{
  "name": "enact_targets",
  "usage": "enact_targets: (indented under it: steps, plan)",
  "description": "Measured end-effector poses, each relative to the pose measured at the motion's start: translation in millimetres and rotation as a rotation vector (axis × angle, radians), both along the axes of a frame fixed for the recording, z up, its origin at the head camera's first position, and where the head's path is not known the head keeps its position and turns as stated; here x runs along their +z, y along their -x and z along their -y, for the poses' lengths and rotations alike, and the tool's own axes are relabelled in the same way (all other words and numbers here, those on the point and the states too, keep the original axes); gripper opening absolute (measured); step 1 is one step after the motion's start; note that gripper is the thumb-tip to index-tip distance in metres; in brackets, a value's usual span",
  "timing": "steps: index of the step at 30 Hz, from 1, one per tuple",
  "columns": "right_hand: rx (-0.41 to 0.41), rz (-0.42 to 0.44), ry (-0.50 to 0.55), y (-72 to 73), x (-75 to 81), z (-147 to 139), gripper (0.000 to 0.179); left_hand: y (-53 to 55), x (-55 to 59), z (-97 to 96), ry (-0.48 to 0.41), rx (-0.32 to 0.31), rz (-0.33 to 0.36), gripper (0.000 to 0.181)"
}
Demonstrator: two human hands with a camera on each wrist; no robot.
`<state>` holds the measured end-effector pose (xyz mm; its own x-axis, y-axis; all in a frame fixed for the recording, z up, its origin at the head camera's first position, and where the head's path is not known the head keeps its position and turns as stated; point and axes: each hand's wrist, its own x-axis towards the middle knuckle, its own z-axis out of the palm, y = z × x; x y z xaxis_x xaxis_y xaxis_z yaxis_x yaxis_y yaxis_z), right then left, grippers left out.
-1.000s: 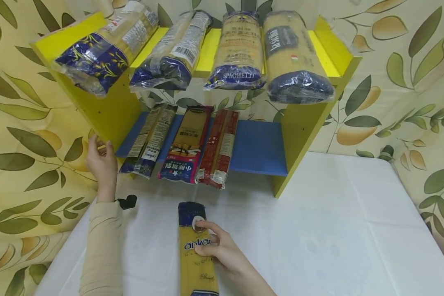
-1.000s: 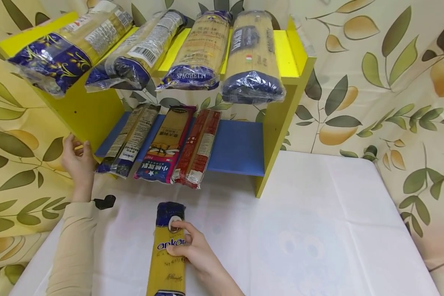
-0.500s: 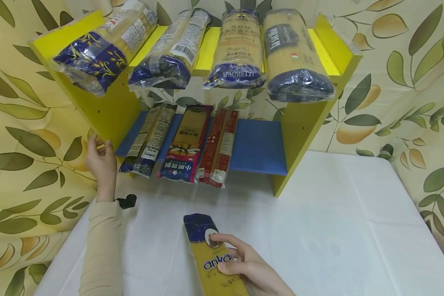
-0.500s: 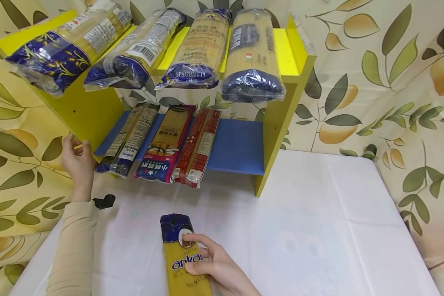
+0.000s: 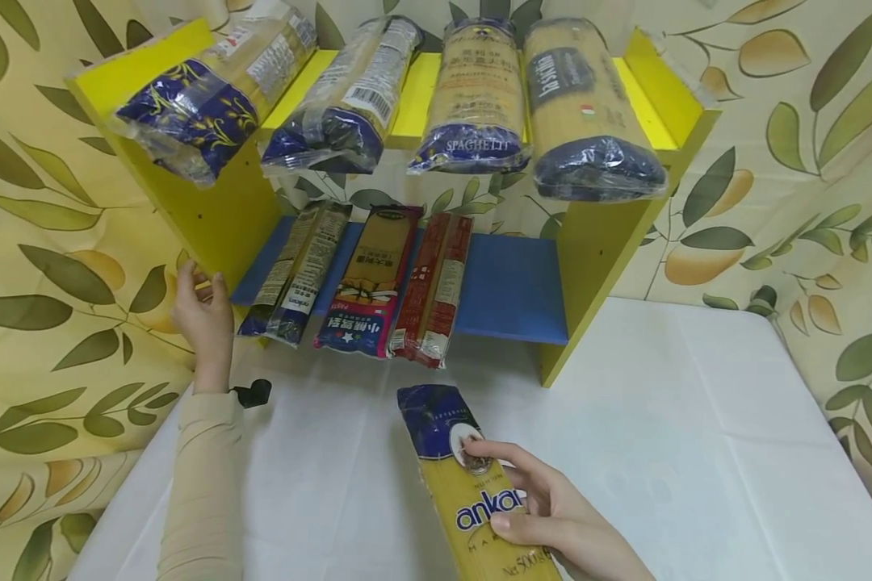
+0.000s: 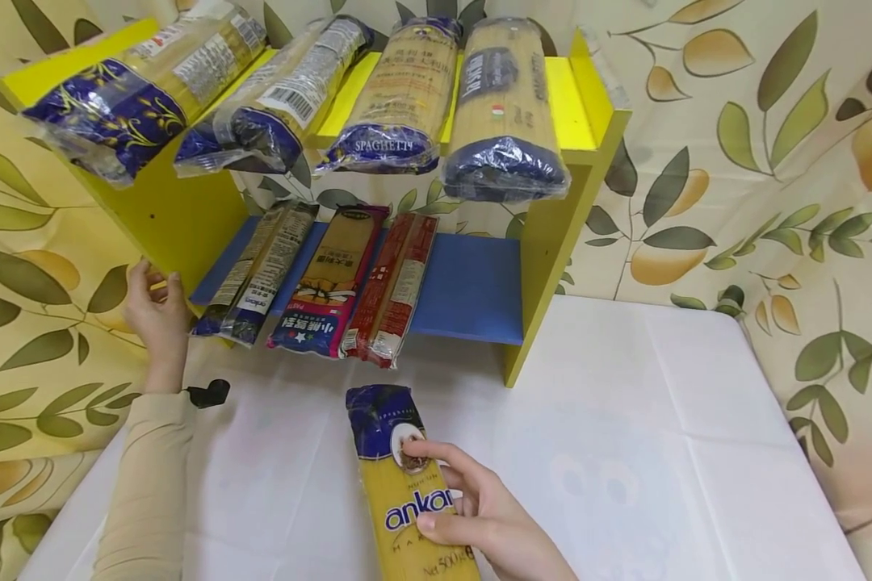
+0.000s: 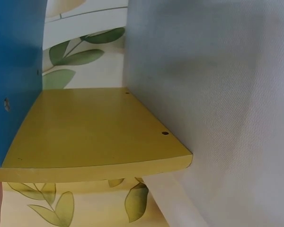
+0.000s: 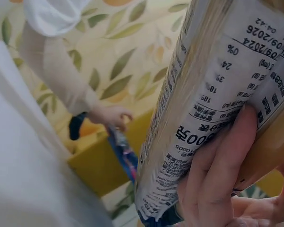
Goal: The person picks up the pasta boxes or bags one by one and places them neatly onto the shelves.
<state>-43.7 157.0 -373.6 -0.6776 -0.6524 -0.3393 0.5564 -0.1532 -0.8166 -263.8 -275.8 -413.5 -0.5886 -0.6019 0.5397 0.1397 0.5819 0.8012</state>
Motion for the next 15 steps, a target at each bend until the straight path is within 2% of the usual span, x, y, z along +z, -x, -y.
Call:
enact_targets:
  steps: [2,5,10,15]
  plan:
    - [-0.01,0.001,0.053,0.3,4.7,-4.6,0.058,0.2,0.4,0.8,-0.003,-0.001,-0.002,0.032]
    - [-0.054,-0.047,0.092,2.3,10.7,-8.4,0.059,-0.2,1.3,1.9,-0.009,0.002,0.001,0.032]
    - [-0.14,-0.169,0.033,6.7,18.2,-9.0,0.06,-1.1,1.7,1.4,0.005,0.014,0.03,0.033]
    - [-0.169,-0.186,0.007,6.8,26.4,-10.1,0.062,-0.7,1.4,1.1,0.014,0.005,0.032,0.035]
